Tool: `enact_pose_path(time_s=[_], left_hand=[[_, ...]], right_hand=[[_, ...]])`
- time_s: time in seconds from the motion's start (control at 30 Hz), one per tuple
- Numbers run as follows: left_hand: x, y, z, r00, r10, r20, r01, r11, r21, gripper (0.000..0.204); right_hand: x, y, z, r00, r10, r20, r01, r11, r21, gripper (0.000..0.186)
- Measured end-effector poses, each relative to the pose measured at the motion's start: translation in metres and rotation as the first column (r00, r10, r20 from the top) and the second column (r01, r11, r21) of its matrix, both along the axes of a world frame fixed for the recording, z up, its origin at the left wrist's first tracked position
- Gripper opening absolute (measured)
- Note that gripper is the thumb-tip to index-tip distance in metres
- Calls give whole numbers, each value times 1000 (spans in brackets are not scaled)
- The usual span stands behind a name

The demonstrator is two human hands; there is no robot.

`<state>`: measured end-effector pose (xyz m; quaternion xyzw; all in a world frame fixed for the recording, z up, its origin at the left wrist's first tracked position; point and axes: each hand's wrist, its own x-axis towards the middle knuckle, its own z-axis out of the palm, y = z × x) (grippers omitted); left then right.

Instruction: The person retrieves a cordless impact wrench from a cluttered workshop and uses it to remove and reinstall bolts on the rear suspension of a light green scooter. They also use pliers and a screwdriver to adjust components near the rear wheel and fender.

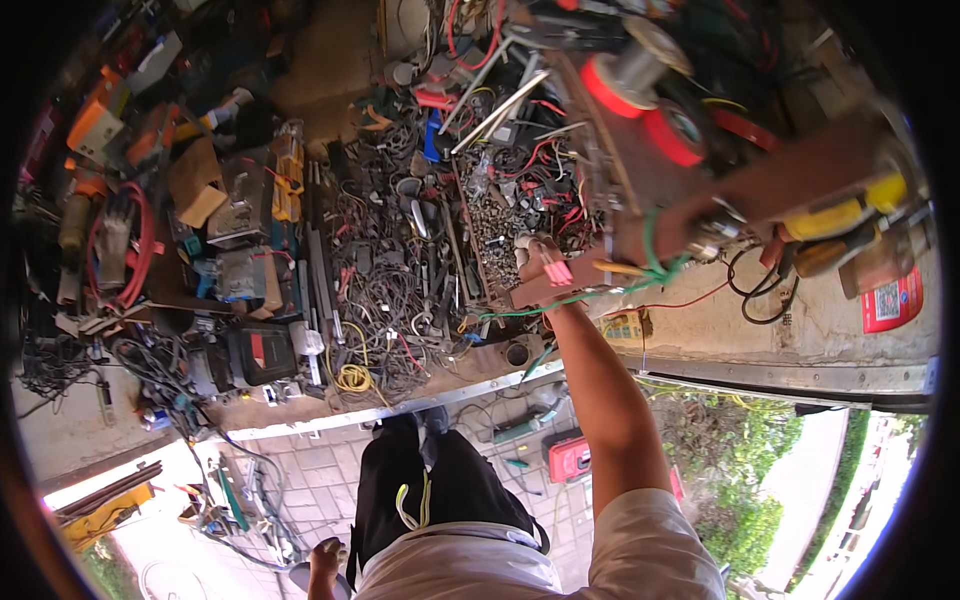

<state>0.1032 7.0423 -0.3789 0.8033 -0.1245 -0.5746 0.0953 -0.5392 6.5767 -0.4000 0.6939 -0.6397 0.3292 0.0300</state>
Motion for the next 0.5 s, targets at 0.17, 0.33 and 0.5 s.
enact_pose_path(time_s=[0.17, 0.33, 0.5], left_hand=[[0, 0, -1, 995, 101, -13, -100, 991, 88, 28], [20, -17, -9, 996, 86, -32, -84, 994, 72, 31], [36, -53, 0, 997, 71, -14, -70, 995, 65, 33]], right_hand=[[39, -15, 47, 982, -69, -176, 112, 962, 248, 13], [35, -32, 48, 966, -36, -256, 128, 927, 353, 16], [33, -42, 43, 949, 35, -313, 133, 855, 500, 15]])
